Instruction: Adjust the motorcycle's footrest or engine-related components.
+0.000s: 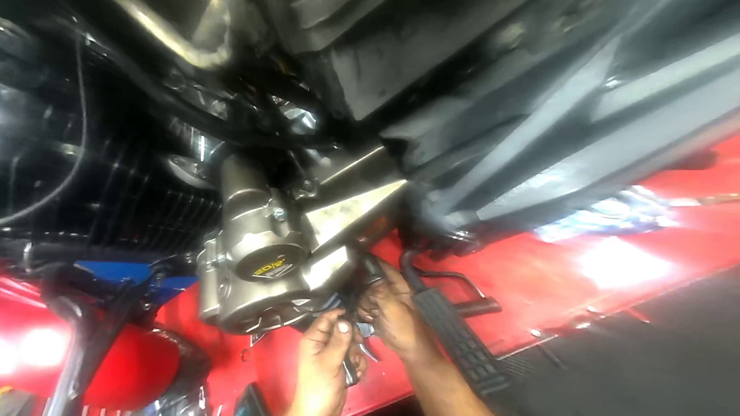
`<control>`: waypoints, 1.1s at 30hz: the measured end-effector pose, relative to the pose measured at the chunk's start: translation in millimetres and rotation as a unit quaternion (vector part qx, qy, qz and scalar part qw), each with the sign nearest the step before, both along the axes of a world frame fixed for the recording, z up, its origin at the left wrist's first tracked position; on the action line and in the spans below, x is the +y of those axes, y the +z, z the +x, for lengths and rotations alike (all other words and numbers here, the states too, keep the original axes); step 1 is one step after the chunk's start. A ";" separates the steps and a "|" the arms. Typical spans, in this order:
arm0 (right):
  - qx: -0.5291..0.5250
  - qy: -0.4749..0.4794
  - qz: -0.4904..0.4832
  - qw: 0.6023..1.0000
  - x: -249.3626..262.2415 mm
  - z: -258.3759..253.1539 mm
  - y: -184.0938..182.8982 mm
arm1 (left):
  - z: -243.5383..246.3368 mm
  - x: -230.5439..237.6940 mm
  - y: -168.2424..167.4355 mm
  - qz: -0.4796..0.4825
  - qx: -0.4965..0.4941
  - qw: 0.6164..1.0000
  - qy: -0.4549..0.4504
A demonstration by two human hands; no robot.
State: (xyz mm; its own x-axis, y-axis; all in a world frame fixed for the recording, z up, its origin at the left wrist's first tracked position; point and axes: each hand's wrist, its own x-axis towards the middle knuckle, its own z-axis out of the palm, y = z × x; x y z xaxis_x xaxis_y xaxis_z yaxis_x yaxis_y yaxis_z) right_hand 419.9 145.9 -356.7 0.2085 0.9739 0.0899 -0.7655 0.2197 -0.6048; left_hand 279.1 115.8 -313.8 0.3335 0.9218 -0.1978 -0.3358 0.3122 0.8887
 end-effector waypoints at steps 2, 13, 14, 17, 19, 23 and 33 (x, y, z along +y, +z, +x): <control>-0.005 -0.007 -0.004 1.000 2.7 1.3 1.0 | -2.6 4.5 3.6 0.001 0.009 1.000 -0.010; -0.006 -0.021 -0.041 0.999 4.3 -3.8 0.8 | 8.2 12.5 38.9 -0.060 0.125 0.990 0.016; -0.013 -0.019 -0.052 0.998 4.1 -3.5 1.0 | 9.6 12.5 36.9 -0.053 0.132 0.990 0.021; -0.023 -0.011 -0.065 0.998 5.9 0.2 -0.4 | 15.2 12.4 14.6 0.005 0.136 0.990 0.034; -0.019 0.002 -0.069 0.997 10.1 4.7 -3.9 | 17.8 15.8 13.7 0.009 0.124 0.992 0.031; -0.023 0.047 -0.101 0.993 5.9 6.3 -4.9 | 15.8 17.4 43.3 -0.074 0.194 0.978 0.025; -0.146 0.009 -0.071 0.987 13.9 15.2 -11.9 | 38.0 15.6 4.0 0.002 0.228 0.967 0.115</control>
